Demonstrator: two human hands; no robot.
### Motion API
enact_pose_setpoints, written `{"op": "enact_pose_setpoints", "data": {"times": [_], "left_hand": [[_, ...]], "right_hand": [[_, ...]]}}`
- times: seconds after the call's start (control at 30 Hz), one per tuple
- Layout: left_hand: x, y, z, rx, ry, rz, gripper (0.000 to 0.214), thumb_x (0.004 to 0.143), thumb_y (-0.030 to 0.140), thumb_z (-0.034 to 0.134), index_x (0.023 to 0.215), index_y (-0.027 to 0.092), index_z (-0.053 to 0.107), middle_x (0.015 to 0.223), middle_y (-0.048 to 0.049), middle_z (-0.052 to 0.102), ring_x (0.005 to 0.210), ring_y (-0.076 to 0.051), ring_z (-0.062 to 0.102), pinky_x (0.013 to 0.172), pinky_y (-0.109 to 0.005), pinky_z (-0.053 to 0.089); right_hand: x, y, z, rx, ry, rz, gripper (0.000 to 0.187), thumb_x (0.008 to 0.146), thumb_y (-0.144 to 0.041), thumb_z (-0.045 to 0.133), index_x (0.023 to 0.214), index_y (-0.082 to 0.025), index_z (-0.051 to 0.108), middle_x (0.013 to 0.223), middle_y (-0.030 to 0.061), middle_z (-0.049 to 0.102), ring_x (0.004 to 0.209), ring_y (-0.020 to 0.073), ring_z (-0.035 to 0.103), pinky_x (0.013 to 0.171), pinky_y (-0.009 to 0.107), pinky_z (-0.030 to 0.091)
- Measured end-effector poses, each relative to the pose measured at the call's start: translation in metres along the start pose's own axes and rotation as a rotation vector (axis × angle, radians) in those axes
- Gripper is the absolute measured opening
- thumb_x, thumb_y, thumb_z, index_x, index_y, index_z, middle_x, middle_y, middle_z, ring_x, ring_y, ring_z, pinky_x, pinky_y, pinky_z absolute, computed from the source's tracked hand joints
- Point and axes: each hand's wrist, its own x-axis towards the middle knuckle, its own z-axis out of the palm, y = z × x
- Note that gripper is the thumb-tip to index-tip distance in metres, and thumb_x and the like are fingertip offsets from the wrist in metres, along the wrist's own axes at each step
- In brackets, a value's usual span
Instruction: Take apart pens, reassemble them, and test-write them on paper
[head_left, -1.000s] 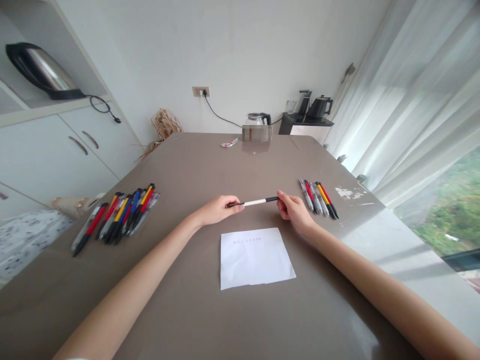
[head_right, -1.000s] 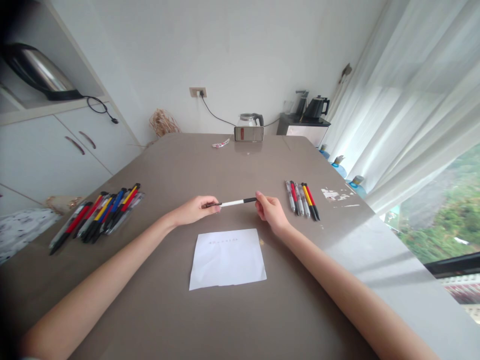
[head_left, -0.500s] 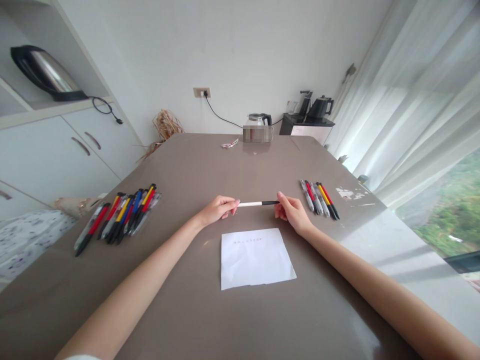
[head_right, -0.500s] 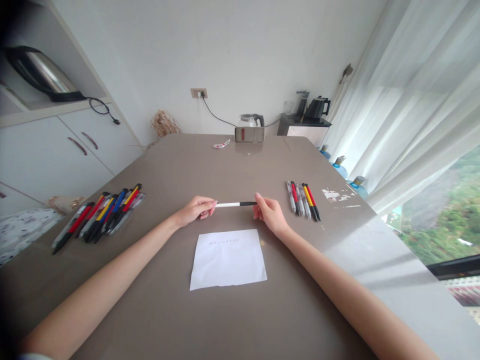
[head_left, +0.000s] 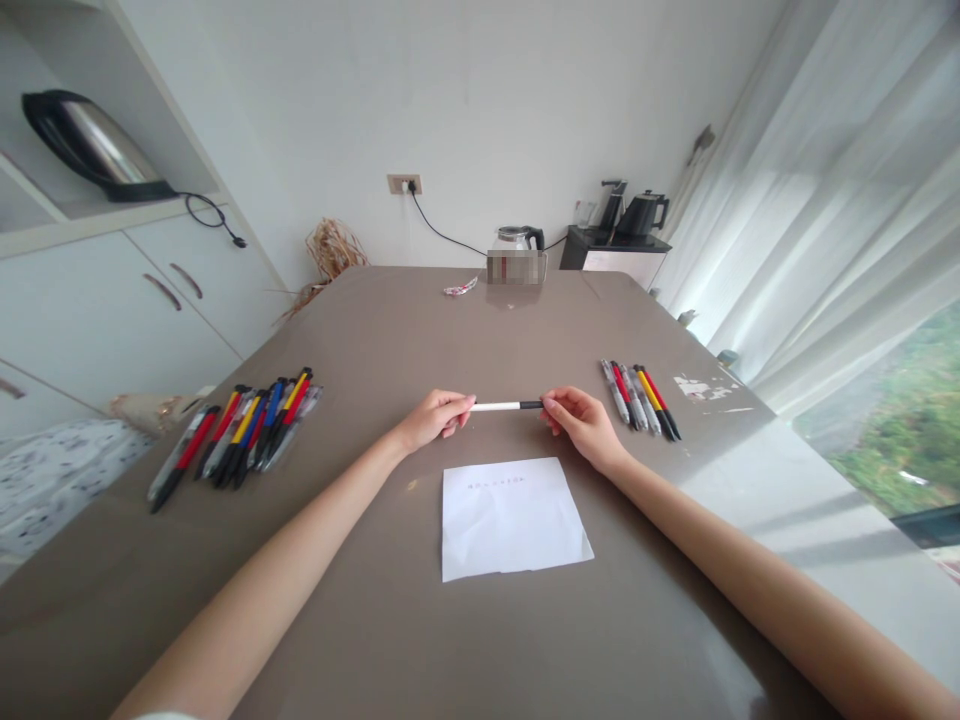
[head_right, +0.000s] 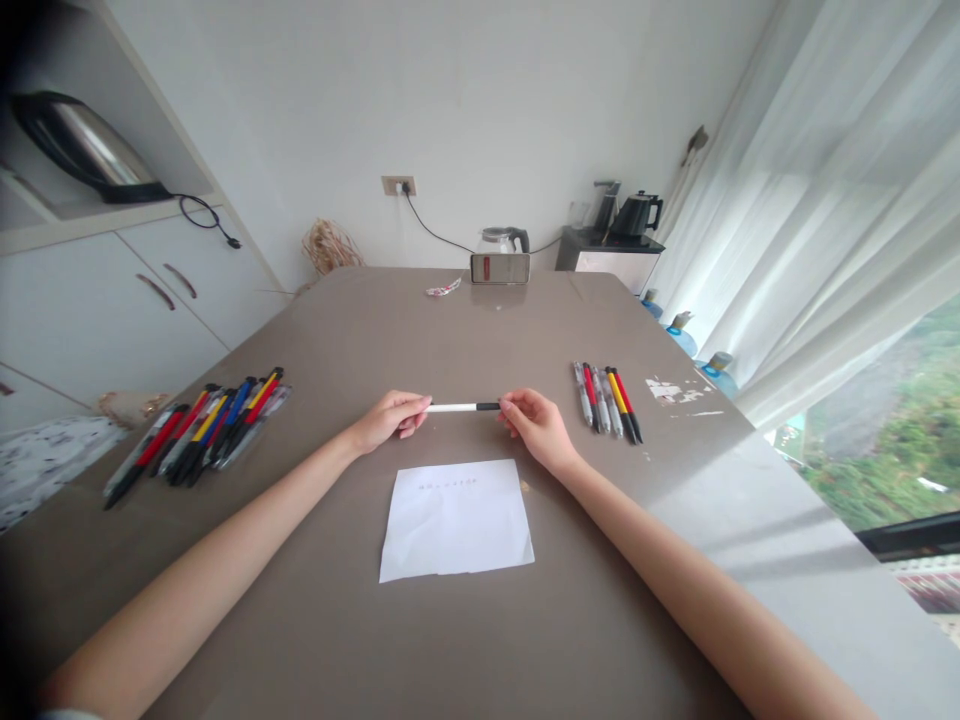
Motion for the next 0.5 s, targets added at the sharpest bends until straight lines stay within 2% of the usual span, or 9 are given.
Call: {"op": "enact_pose_setpoints", "data": {"times": [0.1, 0.23, 0.37, 0.5], "left_hand": [[-0.0002, 0.0003, 0.0006, 0.028, 0.002, 0.009, 0.039, 0.078, 0.044, 0.044, 0.054, 0.013, 0.045, 0.044, 0.0046, 0.035, 0.038, -0.004, 0.030, 0.040, -0.020, 0.021], [-0.0008, 0.0011, 0.0012, 0.054, 0.015, 0.004, 0.039, 0.078, 0.044, 0.043, 0.054, 0.014, 0.045, 0.044, 0.0044, 0.035, 0.038, -0.004, 0.031, 0.040, -0.020, 0.021], [-0.0007, 0.0002, 0.0008, 0.055, 0.011, 0.011, 0.039, 0.078, 0.043, 0.043, 0.053, 0.013, 0.045, 0.044, 0.0044, 0.035, 0.038, -0.004, 0.031, 0.040, -0.020, 0.021], [0.0004, -0.0029, -0.0005, 0.004, 0.021, 0.009, 0.040, 0.078, 0.044, 0.044, 0.053, 0.013, 0.044, 0.043, 0.0051, 0.033, 0.037, -0.004, 0.030, 0.040, -0.020, 0.021]], "right_hand": [[0.0002, 0.0005, -0.0003, -0.016, 0.030, 0.057, 0.038, 0.074, -0.051, 0.048, 0.080, -0.015, 0.057, 0.064, 0.0043, 0.060, 0.048, 0.0093, 0.048, 0.043, 0.021, 0.038], [0.0007, 0.0014, -0.0015, -0.073, 0.027, 0.126, 0.046, 0.073, -0.056, 0.044, 0.064, -0.013, 0.057, 0.051, 0.0046, 0.057, 0.041, 0.0086, 0.044, 0.038, 0.020, 0.033], [-0.0004, 0.0003, -0.0020, -0.102, 0.014, 0.073, 0.044, 0.074, -0.055, 0.045, 0.061, -0.014, 0.056, 0.051, 0.0039, 0.057, 0.041, 0.0082, 0.043, 0.039, 0.021, 0.034], [-0.0015, 0.0001, -0.0021, -0.099, -0.003, 0.008, 0.038, 0.075, -0.050, 0.048, 0.068, -0.014, 0.056, 0.059, 0.0046, 0.060, 0.046, 0.0088, 0.046, 0.044, 0.022, 0.039]]}}
